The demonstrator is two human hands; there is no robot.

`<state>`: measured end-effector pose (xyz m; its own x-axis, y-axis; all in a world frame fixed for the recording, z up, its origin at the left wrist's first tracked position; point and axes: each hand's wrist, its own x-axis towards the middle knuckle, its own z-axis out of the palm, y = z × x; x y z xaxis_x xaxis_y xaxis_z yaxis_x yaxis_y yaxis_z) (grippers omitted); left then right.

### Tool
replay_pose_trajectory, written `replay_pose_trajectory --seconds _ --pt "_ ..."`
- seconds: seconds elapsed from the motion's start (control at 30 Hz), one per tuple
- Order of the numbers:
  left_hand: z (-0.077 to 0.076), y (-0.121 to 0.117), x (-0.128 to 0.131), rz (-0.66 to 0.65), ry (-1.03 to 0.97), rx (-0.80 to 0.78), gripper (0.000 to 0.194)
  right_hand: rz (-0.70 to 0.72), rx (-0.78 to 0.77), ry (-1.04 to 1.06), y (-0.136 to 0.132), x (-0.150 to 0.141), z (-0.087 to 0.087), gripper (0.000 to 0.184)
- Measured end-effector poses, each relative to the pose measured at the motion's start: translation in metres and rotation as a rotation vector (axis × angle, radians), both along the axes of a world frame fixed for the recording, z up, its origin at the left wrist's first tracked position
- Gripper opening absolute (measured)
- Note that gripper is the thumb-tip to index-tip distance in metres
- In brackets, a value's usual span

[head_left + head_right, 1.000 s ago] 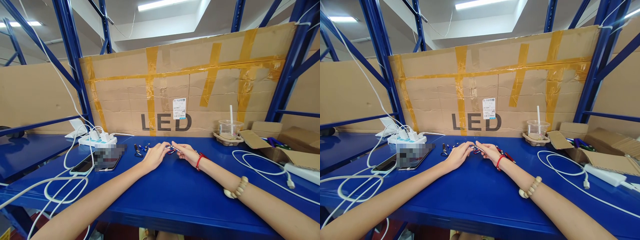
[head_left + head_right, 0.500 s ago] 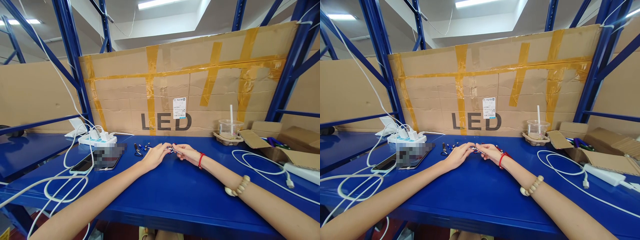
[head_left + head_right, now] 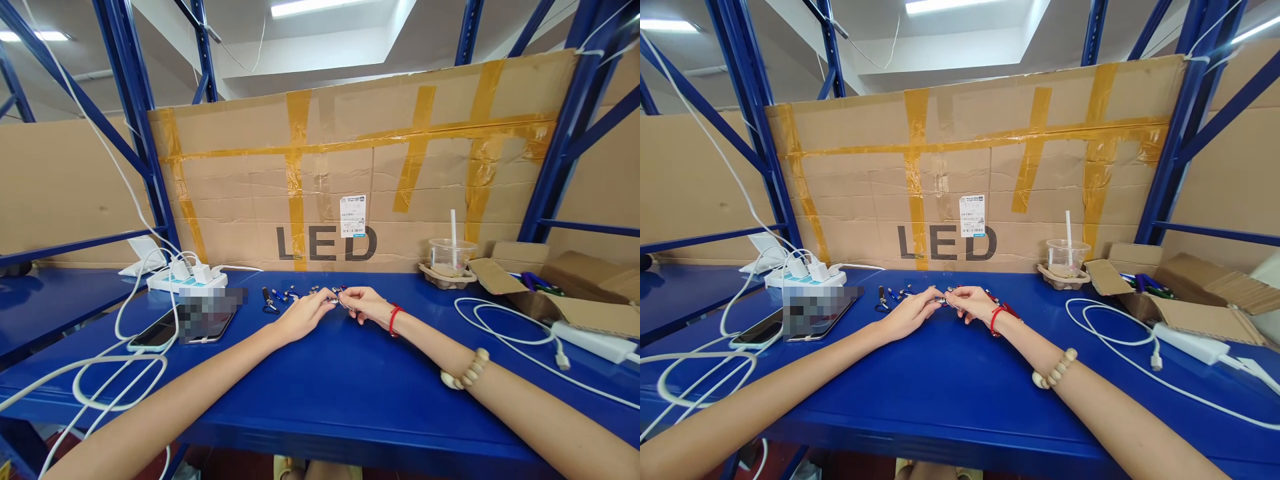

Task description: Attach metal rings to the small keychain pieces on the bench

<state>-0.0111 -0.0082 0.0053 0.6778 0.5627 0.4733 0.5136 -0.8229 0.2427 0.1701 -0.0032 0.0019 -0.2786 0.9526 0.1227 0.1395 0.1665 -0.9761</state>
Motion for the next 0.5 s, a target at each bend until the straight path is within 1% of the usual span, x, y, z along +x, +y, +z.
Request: replay_pose_trajectory --seconds 0.1,0.2,0.27,0.37,0.43,0.5 --pt "0.001 -0.001 0.001 -0.025 0.024 -0.035 0.024 0.002 0.019 -0.047 -0.001 0.002 0.001 0.047" --pt "0.0 0.0 0.002 -0.035 0.047 -0.04 0.027 0.021 0.037 -0.058 -0.001 0.004 0.0 0.044" --pt "-0.001 0.002 0.003 -0.019 0.07 -0.02 0.03 0.028 0.051 -0.057 0.001 0.005 -0.003 0.043" --pt "-0.005 0.008 0.005 0.049 0.085 0.021 0.031 -0.014 0.089 -0.031 0.004 0.003 -0.008 0.042" --pt "-0.007 0.011 0.006 0.094 0.072 0.049 0.032 -0.077 0.188 -0.046 0.005 0.0 -0.011 0.039" --pt "-0.009 0.014 0.007 0.126 0.052 0.077 0.033 -0.152 0.404 -0.136 0.003 -0.004 -0.012 0.028"
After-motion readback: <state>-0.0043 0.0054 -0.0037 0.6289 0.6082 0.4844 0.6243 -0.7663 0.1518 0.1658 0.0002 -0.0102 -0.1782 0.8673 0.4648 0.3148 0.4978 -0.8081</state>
